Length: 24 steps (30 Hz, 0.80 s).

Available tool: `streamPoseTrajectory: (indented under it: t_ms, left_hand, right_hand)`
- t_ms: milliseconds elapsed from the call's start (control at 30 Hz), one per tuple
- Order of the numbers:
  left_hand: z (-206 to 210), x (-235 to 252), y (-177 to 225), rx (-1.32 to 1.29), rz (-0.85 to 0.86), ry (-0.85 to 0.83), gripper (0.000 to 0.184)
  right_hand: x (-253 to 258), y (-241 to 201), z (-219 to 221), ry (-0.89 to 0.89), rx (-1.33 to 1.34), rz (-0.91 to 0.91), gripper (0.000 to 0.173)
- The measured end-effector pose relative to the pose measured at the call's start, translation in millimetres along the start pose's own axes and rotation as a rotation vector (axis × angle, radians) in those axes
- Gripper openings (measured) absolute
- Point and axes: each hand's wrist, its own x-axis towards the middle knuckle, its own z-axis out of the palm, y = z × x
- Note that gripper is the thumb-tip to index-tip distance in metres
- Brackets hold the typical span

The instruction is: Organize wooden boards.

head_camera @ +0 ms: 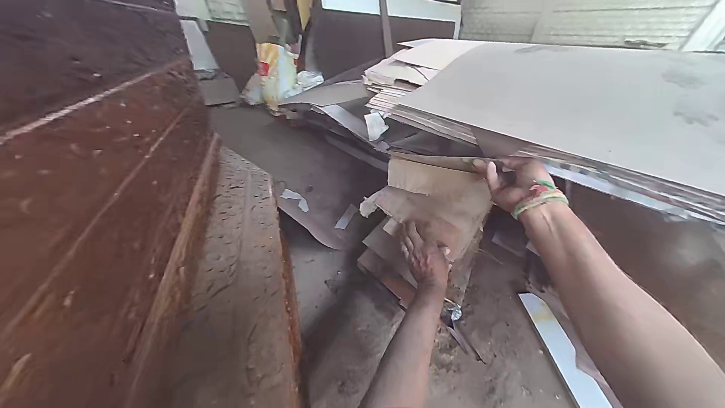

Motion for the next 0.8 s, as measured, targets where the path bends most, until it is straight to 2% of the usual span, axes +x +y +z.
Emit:
streamPoseTrajectory:
  t_ms: [67, 133, 200, 333, 400, 500, 667, 800]
  left_hand:
    - [3.4, 10.7, -1.2, 0.057, -0.023, -0.144, 0.101]
    - [4.5, 23.1, -3.0, 0.068, -0.04, -0.333, 0.112]
    - [11.6, 31.7, -6.3, 0.098, -0.057, -0.449, 0.122]
    - [19.5, 47.8, -7.4, 0.062, -0.11, -0.461, 0.153]
    - [16.6, 56.6, -6.2, -0.018, -0.153, -0.422, 0.163]
    - [27.3, 60.4, -1.7, -0.002, -0.196, -0.322, 0.161]
    - [62.3, 69.5, 0.1, 0.144, -0.04, 0.03, 0.136]
    - [58.9, 68.3, 17.9, 0.095, 0.126, 0.051, 0.135]
  right_hand:
    - [-0.8, -2.0, -0.3, 0.0, 0.008, 0.002, 0.025]
    - [-0.6, -4.0, -0.9, 0.003, 0.019, 0.002, 0.024]
    - [0.3, -3.5, -2.0, -0.001, 0.018, 0.015, 0.023]
    - [3.8, -7.5, -6.0, -0.042, -0.015, 0.037, 0.02]
    - [7.1, -8.7, -7.8, -0.059, -0.034, 0.05, 0.021]
    - [9.6, -9.3, -10.4, -0.064, -0.038, 0.065, 0.019]
    - [10.3, -10.1, -12.4, -0.07, -0.051, 0.067, 0.02]
    - [9.6, -9.1, -11.9, -0.075, -0.073, 0.068, 0.022]
